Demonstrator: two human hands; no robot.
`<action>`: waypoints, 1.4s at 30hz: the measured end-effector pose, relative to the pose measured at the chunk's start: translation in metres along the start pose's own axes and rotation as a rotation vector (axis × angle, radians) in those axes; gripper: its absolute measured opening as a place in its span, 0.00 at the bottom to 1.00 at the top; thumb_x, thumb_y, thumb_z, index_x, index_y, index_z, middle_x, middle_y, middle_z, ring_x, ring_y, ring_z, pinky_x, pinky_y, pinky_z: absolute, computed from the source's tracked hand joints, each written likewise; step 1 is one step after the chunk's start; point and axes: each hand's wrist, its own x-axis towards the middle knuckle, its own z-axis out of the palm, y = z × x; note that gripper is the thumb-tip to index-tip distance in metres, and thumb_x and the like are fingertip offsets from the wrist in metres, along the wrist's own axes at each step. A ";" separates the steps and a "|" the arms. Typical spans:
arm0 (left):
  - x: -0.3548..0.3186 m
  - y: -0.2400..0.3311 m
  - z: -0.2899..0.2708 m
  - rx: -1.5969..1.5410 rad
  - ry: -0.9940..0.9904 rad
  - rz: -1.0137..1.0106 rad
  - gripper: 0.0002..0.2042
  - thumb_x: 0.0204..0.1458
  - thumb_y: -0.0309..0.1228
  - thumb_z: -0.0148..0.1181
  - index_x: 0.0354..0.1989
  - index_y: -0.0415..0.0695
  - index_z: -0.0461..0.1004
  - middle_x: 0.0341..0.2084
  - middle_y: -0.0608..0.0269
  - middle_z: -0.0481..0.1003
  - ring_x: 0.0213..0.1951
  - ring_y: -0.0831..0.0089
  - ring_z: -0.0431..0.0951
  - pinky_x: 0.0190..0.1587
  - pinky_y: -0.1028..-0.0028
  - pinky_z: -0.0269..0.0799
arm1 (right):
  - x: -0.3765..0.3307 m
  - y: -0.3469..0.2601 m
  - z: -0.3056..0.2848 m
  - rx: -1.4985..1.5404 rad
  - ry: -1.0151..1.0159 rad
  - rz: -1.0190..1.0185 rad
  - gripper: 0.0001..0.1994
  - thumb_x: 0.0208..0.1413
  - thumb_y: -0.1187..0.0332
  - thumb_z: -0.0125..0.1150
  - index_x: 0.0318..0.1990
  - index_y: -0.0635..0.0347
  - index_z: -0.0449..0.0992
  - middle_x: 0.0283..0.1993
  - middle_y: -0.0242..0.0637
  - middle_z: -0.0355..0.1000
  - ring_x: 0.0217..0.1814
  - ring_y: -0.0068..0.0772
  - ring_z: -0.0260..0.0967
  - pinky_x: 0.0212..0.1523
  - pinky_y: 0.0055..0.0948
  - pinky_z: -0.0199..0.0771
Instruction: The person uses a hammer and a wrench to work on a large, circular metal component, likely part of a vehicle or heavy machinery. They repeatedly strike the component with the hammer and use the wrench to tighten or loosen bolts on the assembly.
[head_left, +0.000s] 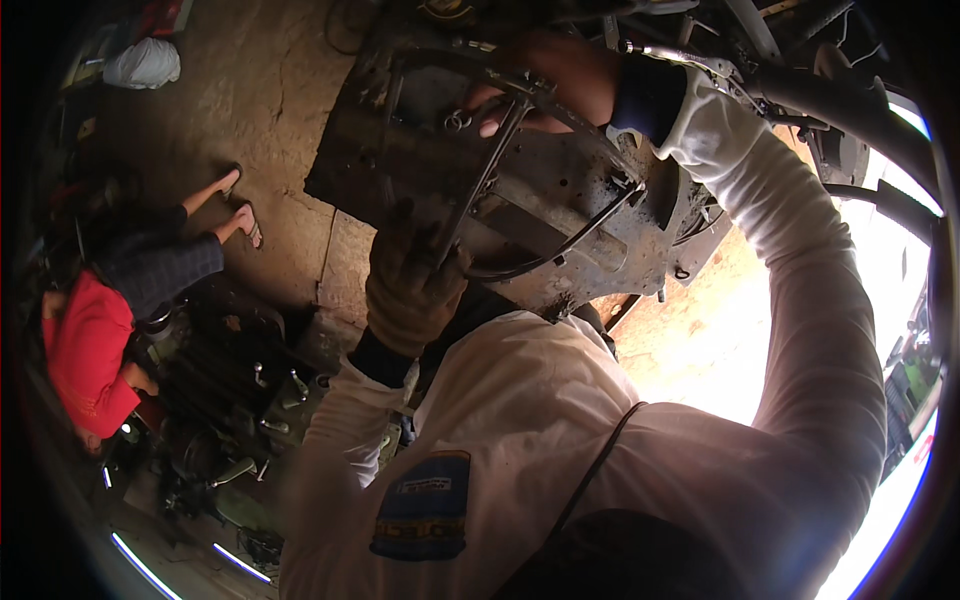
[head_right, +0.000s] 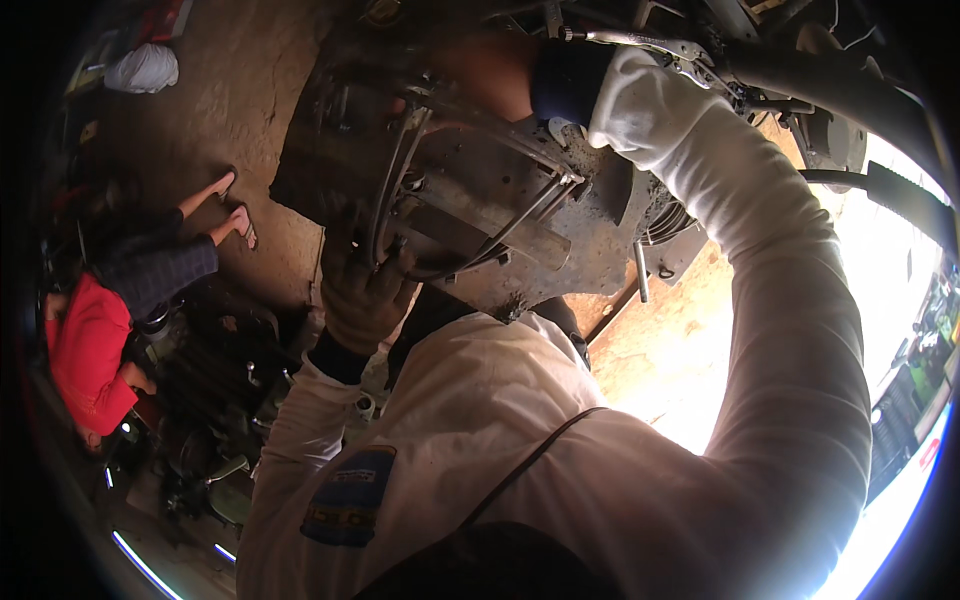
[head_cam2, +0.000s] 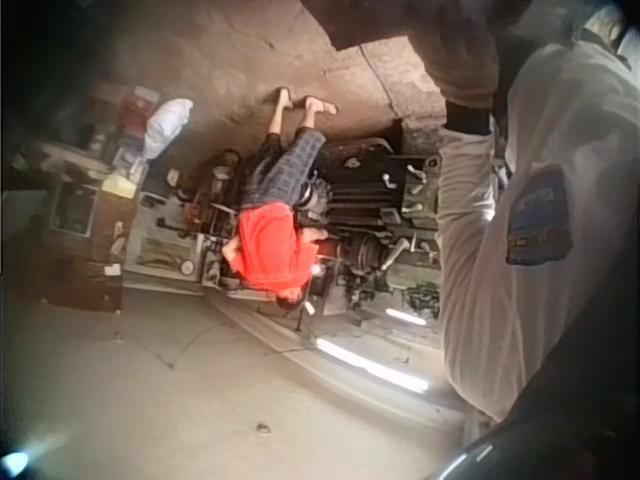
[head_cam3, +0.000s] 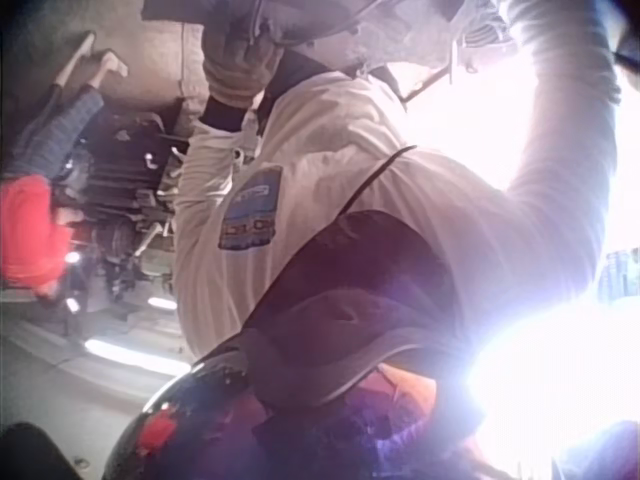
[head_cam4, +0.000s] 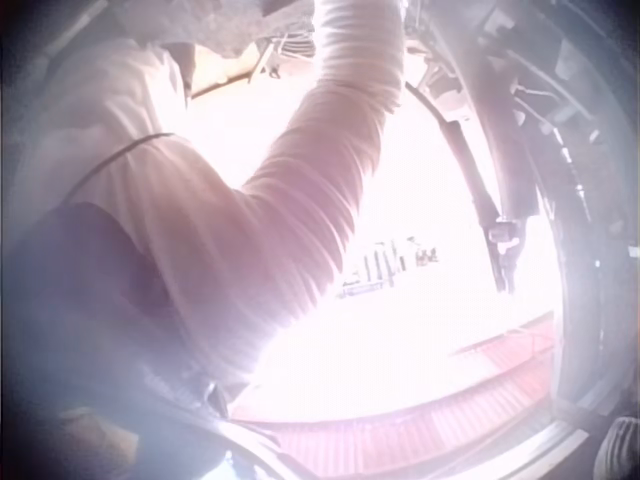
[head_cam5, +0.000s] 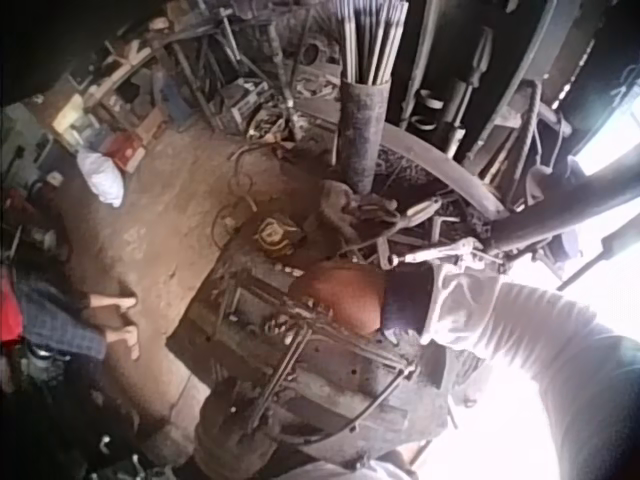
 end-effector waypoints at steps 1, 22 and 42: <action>0.000 0.001 0.000 -0.008 0.004 -0.007 0.12 0.54 0.30 0.64 0.46 0.52 0.71 0.53 0.61 0.72 0.60 0.42 0.68 0.56 0.48 0.73 | -0.002 -0.002 -0.005 -0.195 0.019 -0.061 0.15 0.55 0.55 0.69 0.47 0.48 0.82 0.39 0.37 0.79 0.40 0.41 0.78 0.40 0.37 0.75; -0.008 -0.008 0.006 0.060 -0.005 0.077 0.23 0.55 0.39 0.64 0.59 0.58 0.67 0.65 0.52 0.61 0.60 0.40 0.68 0.57 0.46 0.72 | 0.041 0.024 -0.001 -0.329 -0.046 -0.195 0.14 0.51 0.64 0.62 0.44 0.58 0.78 0.41 0.49 0.76 0.47 0.56 0.73 0.45 0.47 0.73; -0.001 0.000 0.002 0.016 0.017 0.008 0.15 0.52 0.32 0.65 0.47 0.54 0.71 0.57 0.58 0.67 0.61 0.43 0.67 0.57 0.50 0.72 | 0.018 0.010 -0.015 -0.327 -0.133 -0.041 0.18 0.51 0.66 0.59 0.50 0.56 0.77 0.44 0.52 0.76 0.48 0.58 0.73 0.47 0.49 0.73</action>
